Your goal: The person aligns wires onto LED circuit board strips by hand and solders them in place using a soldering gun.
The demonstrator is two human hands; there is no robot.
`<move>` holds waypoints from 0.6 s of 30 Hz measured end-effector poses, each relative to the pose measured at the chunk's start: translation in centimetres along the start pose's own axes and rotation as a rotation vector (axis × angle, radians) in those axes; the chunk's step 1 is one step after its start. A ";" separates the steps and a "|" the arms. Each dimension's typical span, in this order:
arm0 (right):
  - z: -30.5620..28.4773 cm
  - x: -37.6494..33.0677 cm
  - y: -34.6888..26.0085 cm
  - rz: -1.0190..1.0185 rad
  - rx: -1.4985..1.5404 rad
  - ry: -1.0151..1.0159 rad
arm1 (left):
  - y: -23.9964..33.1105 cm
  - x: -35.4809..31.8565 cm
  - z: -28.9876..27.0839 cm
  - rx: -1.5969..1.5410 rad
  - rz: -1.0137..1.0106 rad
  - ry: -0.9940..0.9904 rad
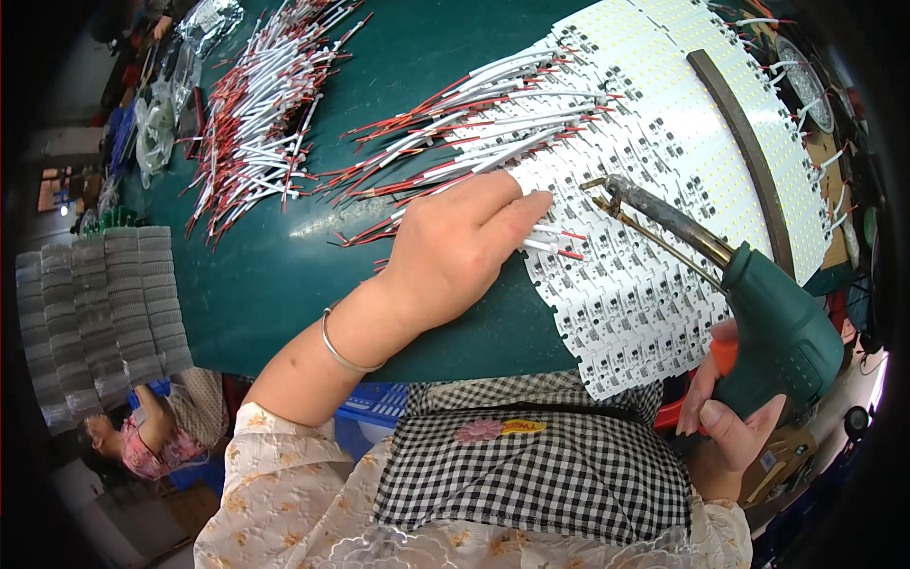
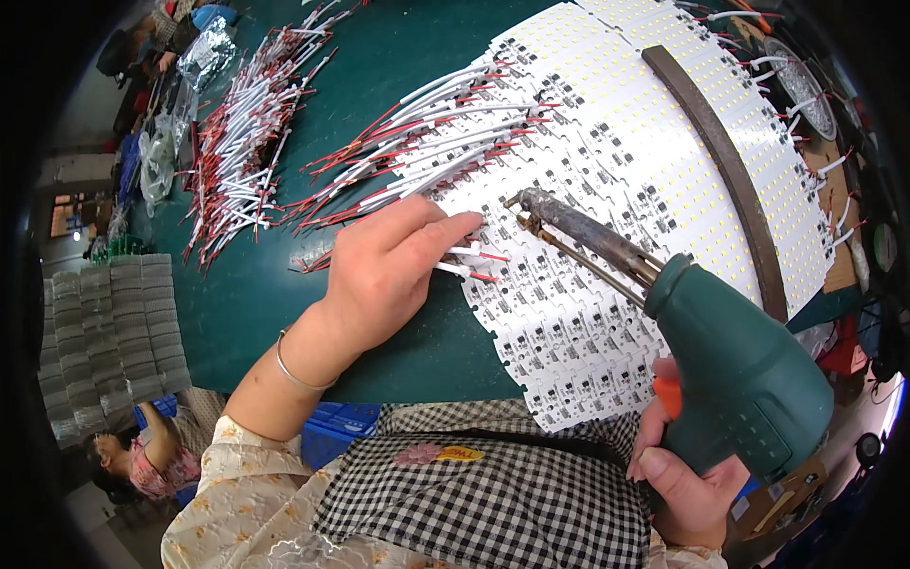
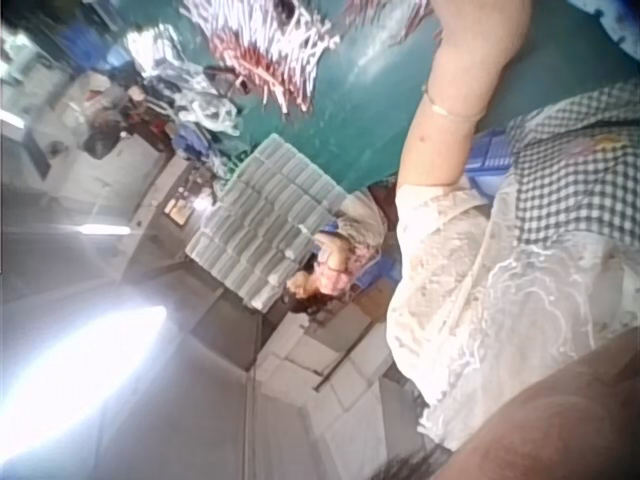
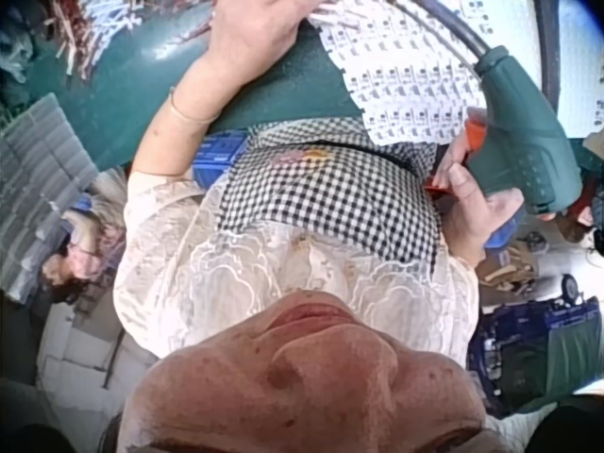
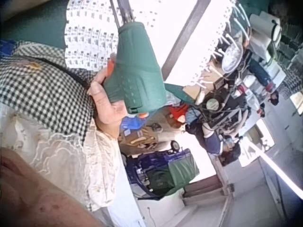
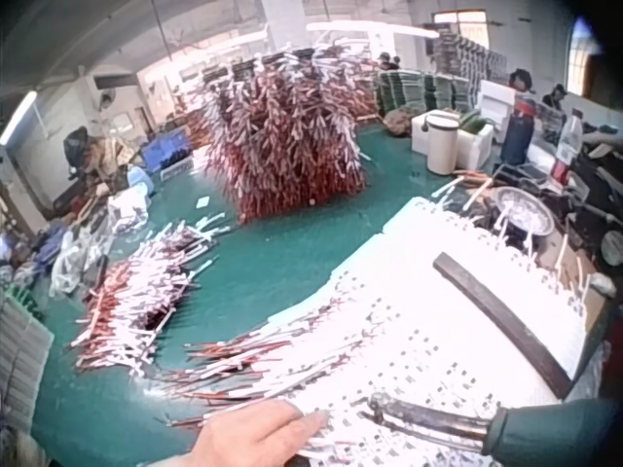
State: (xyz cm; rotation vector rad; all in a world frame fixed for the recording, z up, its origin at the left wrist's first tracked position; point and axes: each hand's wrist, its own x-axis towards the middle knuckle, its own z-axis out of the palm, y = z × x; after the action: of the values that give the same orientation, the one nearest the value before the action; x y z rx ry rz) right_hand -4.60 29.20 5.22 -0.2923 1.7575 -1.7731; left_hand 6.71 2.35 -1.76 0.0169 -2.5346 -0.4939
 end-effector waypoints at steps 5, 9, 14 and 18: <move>-0.2 -0.7 0.1 0.042 -0.004 0.001 | -0.8 0.1 0.3 -0.206 -0.018 -0.033; -1.2 -0.9 -0.3 0.238 0.012 -0.145 | -1.1 -0.1 0.3 -0.219 0.016 -0.033; -0.9 -1.1 0.1 0.264 -0.071 -0.094 | -0.9 0.0 0.5 -0.210 0.053 0.004; -0.6 -0.9 0.1 0.307 -0.124 -0.126 | -0.8 0.0 0.3 -0.144 0.075 -0.007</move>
State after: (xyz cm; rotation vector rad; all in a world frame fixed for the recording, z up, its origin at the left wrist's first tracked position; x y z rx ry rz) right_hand -4.19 30.23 5.28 -0.1694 1.7215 -1.4034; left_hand 6.44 1.69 -2.27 -0.1323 -2.4898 -0.6454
